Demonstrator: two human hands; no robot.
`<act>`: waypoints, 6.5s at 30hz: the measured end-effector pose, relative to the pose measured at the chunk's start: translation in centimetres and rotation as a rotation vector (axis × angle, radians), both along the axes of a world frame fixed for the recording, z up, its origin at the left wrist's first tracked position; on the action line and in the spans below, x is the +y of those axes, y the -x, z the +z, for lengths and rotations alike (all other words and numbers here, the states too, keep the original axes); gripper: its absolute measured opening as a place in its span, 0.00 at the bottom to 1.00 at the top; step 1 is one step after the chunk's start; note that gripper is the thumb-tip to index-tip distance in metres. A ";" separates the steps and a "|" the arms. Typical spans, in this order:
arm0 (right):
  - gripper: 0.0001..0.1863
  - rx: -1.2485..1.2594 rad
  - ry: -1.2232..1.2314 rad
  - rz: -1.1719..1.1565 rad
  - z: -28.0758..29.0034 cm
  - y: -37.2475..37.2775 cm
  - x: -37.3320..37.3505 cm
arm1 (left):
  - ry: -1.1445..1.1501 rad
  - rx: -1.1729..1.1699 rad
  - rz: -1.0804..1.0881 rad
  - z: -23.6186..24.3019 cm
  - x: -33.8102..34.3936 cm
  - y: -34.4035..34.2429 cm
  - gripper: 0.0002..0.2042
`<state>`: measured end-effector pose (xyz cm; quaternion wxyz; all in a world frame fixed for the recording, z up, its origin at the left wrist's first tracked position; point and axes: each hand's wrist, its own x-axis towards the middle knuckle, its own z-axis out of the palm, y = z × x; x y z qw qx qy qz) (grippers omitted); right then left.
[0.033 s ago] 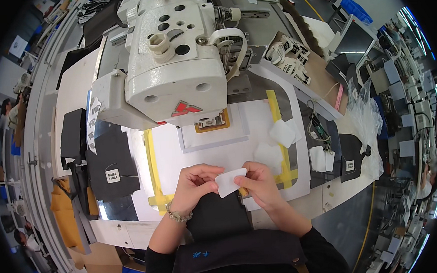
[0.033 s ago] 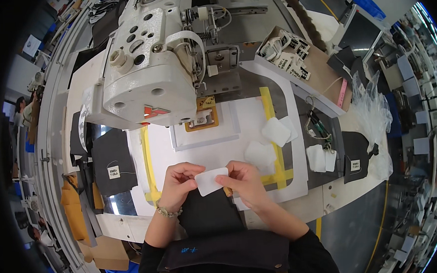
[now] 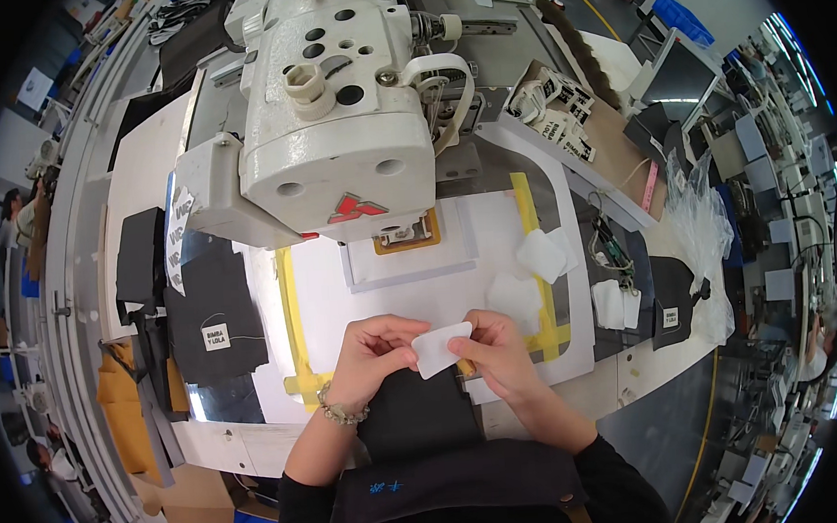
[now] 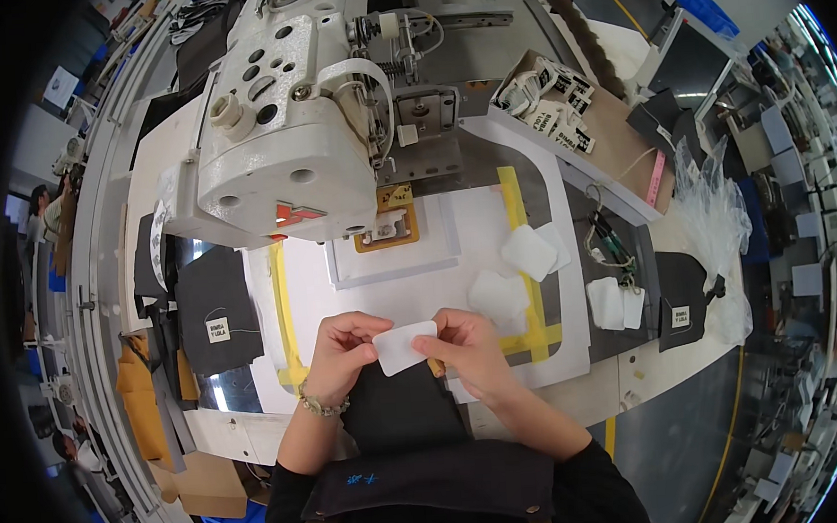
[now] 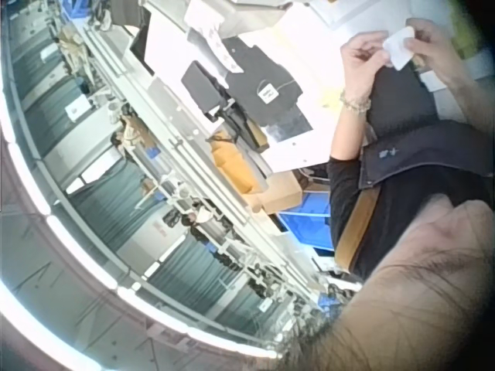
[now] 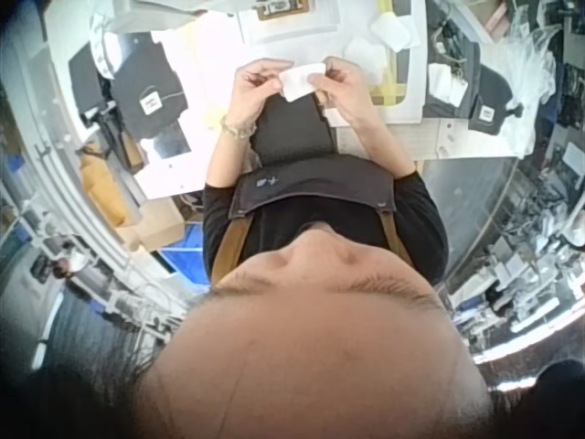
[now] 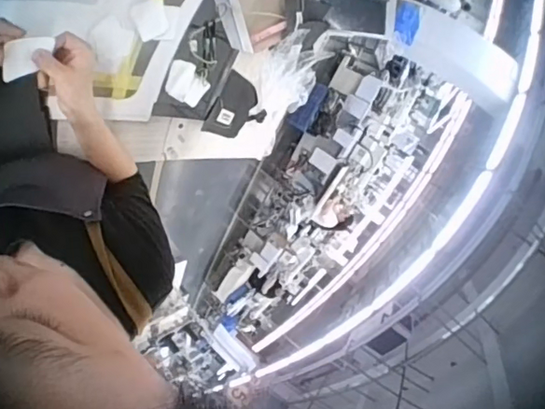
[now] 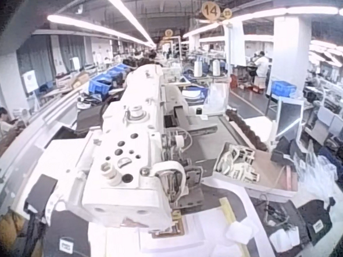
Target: The person sews white rectangular labels onto black fabric pieces using an industrial sewing machine. They repeatedly pick up a fabric piece, place it under the needle, sew the label, and cut the thread with scissors. The finished pieces are stacked on the table.
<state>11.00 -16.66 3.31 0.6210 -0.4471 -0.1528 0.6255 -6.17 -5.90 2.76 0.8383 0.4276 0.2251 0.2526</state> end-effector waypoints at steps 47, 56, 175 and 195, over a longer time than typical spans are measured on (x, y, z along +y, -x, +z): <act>0.16 -0.628 -0.125 -0.006 -0.1 -1.9 -1.1 | -0.676 0.393 0.202 1.5 0.4 -1.5 0.06; 0.04 -0.370 -0.037 -0.025 -0.5 -2.5 -1.3 | -0.535 0.311 0.193 1.1 0.4 -1.3 0.06; 0.06 -0.856 -0.264 -0.154 2.1 -0.4 -1.5 | -1.638 0.282 0.379 3.2 -1.5 -2.0 0.12; 0.11 -1.290 -0.645 -0.307 1.7 0.6 -1.1 | 0.032 -0.039 0.089 2.0 -3.1 -1.6 0.03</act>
